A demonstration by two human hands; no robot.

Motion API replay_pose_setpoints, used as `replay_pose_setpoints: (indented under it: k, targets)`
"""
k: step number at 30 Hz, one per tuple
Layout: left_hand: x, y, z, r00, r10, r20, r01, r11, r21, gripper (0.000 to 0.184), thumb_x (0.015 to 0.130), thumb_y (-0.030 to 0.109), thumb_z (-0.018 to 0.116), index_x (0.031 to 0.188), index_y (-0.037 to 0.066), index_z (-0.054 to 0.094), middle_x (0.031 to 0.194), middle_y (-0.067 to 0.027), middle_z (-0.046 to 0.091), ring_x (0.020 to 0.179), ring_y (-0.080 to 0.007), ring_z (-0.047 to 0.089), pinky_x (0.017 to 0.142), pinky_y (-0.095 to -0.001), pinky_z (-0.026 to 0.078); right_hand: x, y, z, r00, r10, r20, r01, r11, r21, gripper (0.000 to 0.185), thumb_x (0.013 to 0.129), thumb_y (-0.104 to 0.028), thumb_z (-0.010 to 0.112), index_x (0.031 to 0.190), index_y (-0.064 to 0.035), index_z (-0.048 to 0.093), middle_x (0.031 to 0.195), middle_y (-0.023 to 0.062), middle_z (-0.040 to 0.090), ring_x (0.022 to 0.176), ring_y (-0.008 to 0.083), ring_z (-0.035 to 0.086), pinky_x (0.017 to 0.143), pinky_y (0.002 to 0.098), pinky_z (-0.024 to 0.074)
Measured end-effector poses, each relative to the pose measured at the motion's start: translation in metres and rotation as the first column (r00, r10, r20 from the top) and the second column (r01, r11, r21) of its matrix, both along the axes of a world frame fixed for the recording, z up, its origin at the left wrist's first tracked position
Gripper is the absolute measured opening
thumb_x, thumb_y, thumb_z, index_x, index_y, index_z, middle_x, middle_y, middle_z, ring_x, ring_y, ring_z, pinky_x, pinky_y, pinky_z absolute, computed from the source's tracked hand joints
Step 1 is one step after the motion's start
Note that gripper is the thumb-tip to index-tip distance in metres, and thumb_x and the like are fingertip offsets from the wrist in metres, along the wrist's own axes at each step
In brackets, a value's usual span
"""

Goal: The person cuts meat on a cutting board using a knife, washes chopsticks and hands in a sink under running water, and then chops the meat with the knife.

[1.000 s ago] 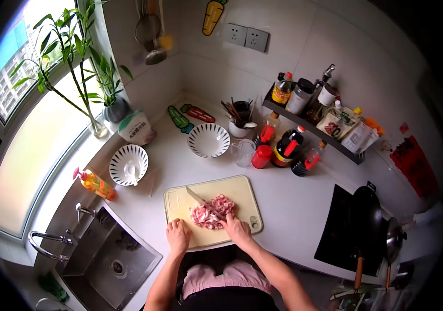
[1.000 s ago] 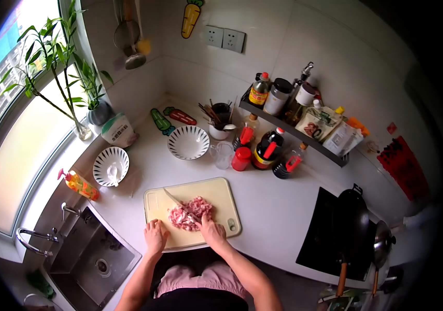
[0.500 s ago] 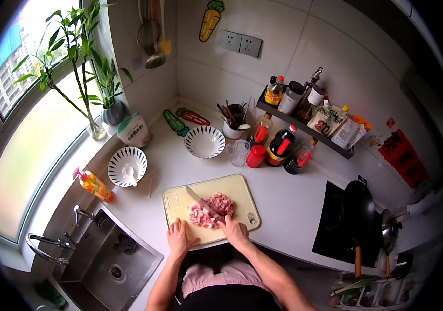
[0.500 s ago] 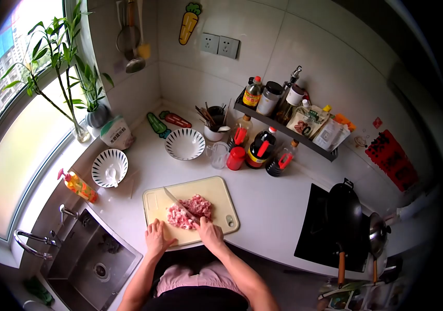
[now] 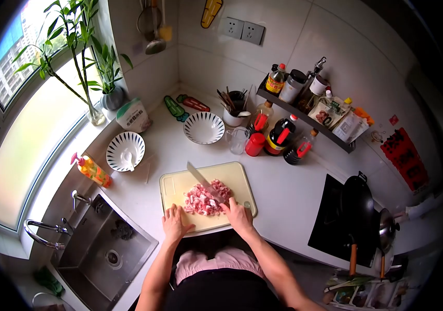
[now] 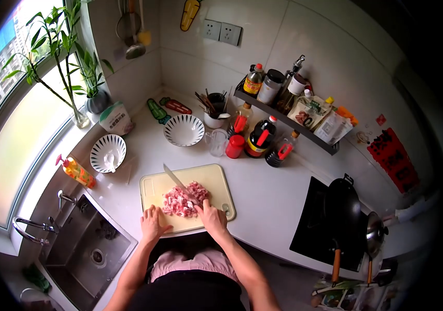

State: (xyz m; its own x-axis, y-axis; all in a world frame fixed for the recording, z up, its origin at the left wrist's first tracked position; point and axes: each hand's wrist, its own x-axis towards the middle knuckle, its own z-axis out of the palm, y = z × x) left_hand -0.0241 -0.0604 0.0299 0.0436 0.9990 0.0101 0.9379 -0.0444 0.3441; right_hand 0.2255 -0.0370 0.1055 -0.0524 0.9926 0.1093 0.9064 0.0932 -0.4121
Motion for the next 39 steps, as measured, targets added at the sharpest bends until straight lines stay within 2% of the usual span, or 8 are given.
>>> replay_pose_setpoints:
  k: [4, 7, 10, 15, 23, 30, 34, 39]
  targets:
    - [0.001, 0.001, -0.003, 1.0, -0.003, -0.01, 0.003, 1.0, -0.01, 0.093, 0.057, 0.048, 0.087, 0.133, 0.01, 0.049, 0.142, -0.0143, 0.045, 0.128, -0.0315, 0.042, 0.098, -0.0456, 0.038, -0.001, -0.002, 0.009, 0.996, -0.066, -0.063, 0.077, 0.978, 0.194, 0.037, 0.096, -0.043, 0.056, 0.095, -0.0063, 0.051, 0.063, 0.0188, 0.065, 0.059, 0.0377, 0.066, 0.049, 0.0477, 0.051]
    - [0.001, 0.0, -0.003, 1.0, -0.001, 0.011, 0.0, 1.0, 0.016, 0.092, 0.057, 0.048, 0.087, 0.132, 0.01, 0.049, 0.142, -0.0143, 0.046, 0.128, -0.0315, 0.042, 0.098, -0.0456, 0.038, 0.003, -0.002, -0.035, 0.993, -0.056, 0.104, 0.066, 0.993, -0.096, 0.036, 0.096, -0.041, 0.056, 0.096, -0.0056, 0.051, 0.066, 0.02, 0.065, 0.061, 0.039, 0.067, 0.052, 0.0491, 0.0518]
    - [0.002, 0.0, 0.002, 1.0, 0.005, 0.018, -0.005, 1.0, -0.018, 0.091, 0.057, 0.048, 0.086, 0.131, 0.01, 0.05, 0.141, -0.0146, 0.046, 0.127, -0.0315, 0.042, 0.097, -0.0456, 0.039, 0.009, 0.009, -0.026, 0.998, -0.046, 0.044, 0.05, 0.993, -0.106, 0.04, 0.094, -0.042, 0.059, 0.097, -0.0026, 0.051, 0.067, 0.0225, 0.064, 0.063, 0.0422, 0.065, 0.054, 0.0514, 0.0497]
    - [0.003, 0.0, 0.002, 1.0, -0.002, -0.025, 0.002, 1.0, -0.002, 0.091, 0.057, 0.048, 0.086, 0.131, 0.01, 0.049, 0.14, -0.0149, 0.046, 0.127, -0.0314, 0.043, 0.096, -0.0459, 0.039, 0.007, 0.003, 0.023, 0.991, -0.1, -0.084, 0.115, 0.974, 0.197, 0.034, 0.096, -0.037, 0.059, 0.091, -0.0053, 0.047, 0.066, 0.0199, 0.065, 0.059, 0.0385, 0.065, 0.048, 0.0478, 0.049]
    - [0.002, 0.0, 0.001, 1.0, 0.0, -0.011, 0.0, 1.0, -0.007, 0.091, 0.057, 0.049, 0.086, 0.132, 0.01, 0.05, 0.141, -0.0151, 0.046, 0.128, -0.0318, 0.042, 0.096, -0.0461, 0.039, 0.016, 0.007, -0.027, 0.994, -0.108, 0.029, 0.111, 0.986, -0.123, 0.04, 0.095, -0.043, 0.058, 0.093, -0.0035, 0.051, 0.067, 0.0237, 0.064, 0.065, 0.043, 0.065, 0.055, 0.0523, 0.0492]
    - [0.004, 0.003, 0.0, 1.0, 0.011, -0.017, -0.011, 0.999, -0.035, 0.091, 0.057, 0.05, 0.086, 0.131, 0.01, 0.051, 0.141, -0.015, 0.046, 0.128, -0.0318, 0.042, 0.096, -0.0461, 0.039, 0.017, 0.004, -0.017, 0.99, -0.135, -0.042, 0.142, 0.96, 0.241, 0.035, 0.096, -0.04, 0.058, 0.094, -0.0055, 0.051, 0.059, 0.0197, 0.061, 0.055, 0.0387, 0.064, 0.047, 0.047, 0.049]
    - [0.002, -0.001, 0.001, 1.0, 0.011, -0.024, -0.012, 0.999, -0.031, 0.091, 0.056, 0.05, 0.086, 0.131, 0.011, 0.051, 0.142, -0.0149, 0.046, 0.128, -0.0314, 0.043, 0.096, -0.0458, 0.039, 0.023, 0.007, -0.038, 0.995, -0.072, 0.075, 0.078, 0.995, -0.069, 0.038, 0.094, -0.042, 0.059, 0.097, -0.0043, 0.052, 0.064, 0.0209, 0.064, 0.057, 0.0401, 0.065, 0.049, 0.0493, 0.0502]
    - [0.004, 0.003, 0.003, 1.0, 0.022, -0.021, -0.023, 0.999, -0.028, 0.091, 0.056, 0.049, 0.087, 0.13, 0.011, 0.051, 0.141, -0.0149, 0.046, 0.127, -0.031, 0.043, 0.096, -0.0457, 0.04, 0.016, 0.005, 0.01, 0.996, -0.071, -0.045, 0.075, 0.992, 0.097, 0.038, 0.095, -0.042, 0.058, 0.096, -0.0044, 0.053, 0.062, 0.02, 0.064, 0.056, 0.039, 0.065, 0.048, 0.0484, 0.0498]
